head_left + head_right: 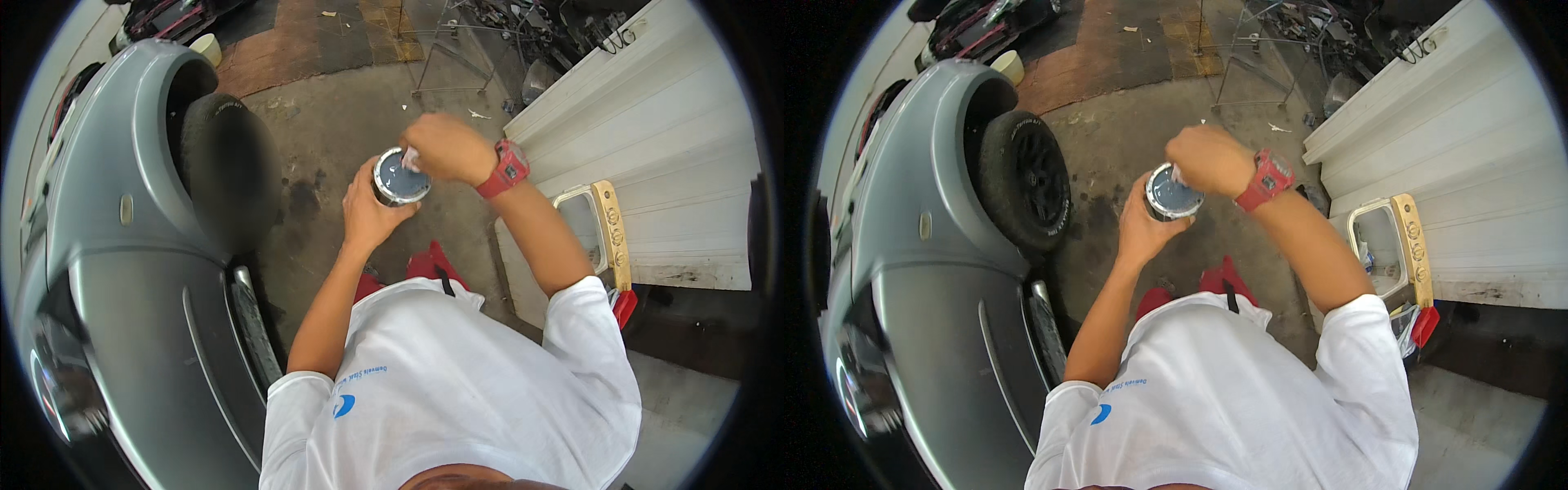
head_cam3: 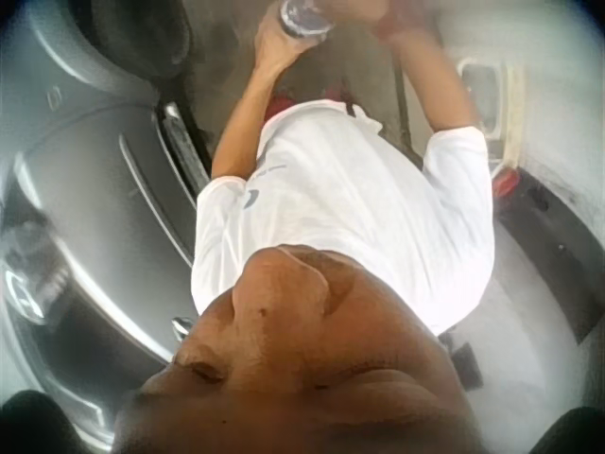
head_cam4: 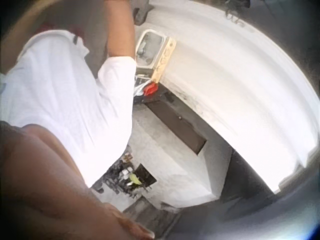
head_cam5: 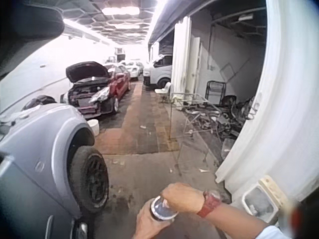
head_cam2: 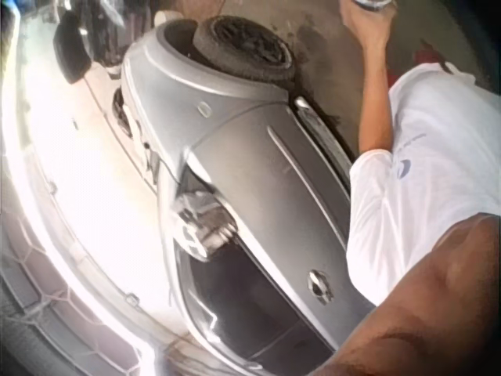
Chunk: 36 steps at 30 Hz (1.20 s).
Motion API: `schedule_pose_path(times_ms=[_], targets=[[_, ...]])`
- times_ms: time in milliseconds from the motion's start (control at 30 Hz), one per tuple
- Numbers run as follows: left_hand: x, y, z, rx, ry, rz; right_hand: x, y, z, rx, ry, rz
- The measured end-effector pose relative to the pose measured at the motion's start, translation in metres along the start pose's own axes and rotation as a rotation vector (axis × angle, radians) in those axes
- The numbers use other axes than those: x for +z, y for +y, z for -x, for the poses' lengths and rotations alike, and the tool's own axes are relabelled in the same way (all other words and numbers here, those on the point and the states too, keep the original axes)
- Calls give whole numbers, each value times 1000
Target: The person sits on the floor surrounded by numerous paint cans and uses a white cloth to wipe the rims of the cans. They then pick up a can and stir the contents with the cloth. The person stands up and walks through a garage area containing several cars while continuing to stir the paint can.
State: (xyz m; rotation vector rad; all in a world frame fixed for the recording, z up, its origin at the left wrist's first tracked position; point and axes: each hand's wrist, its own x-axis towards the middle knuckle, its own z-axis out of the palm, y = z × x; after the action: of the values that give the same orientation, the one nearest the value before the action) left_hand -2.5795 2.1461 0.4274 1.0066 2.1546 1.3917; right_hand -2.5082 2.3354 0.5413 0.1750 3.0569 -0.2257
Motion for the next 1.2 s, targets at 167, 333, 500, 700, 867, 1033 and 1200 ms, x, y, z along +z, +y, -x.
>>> schedule_pose_path(times_ms=[167,333,500,700,867,1033,1200], targets=[[-23,-23,-136,-23,-48,18,7,59,-116,4,112,-4],[-31,-56,-282,9,-19,57,-7,140,-236,-36,-23,-14],[-41,-64,-420,-70,4,48,-31,217,-363,-147,57,-78],[-77,-74,-593,-137,96,64,-80,315,-519,-177,53,-48],[-95,-120,-743,-75,130,124,-88,377,-658,-244,-5,30],[-138,-132,-908,-17,94,98,-110,463,-816,-109,123,37],[-167,-152,-1064,-29,35,73,-134,516,-934,-71,15,-45]])
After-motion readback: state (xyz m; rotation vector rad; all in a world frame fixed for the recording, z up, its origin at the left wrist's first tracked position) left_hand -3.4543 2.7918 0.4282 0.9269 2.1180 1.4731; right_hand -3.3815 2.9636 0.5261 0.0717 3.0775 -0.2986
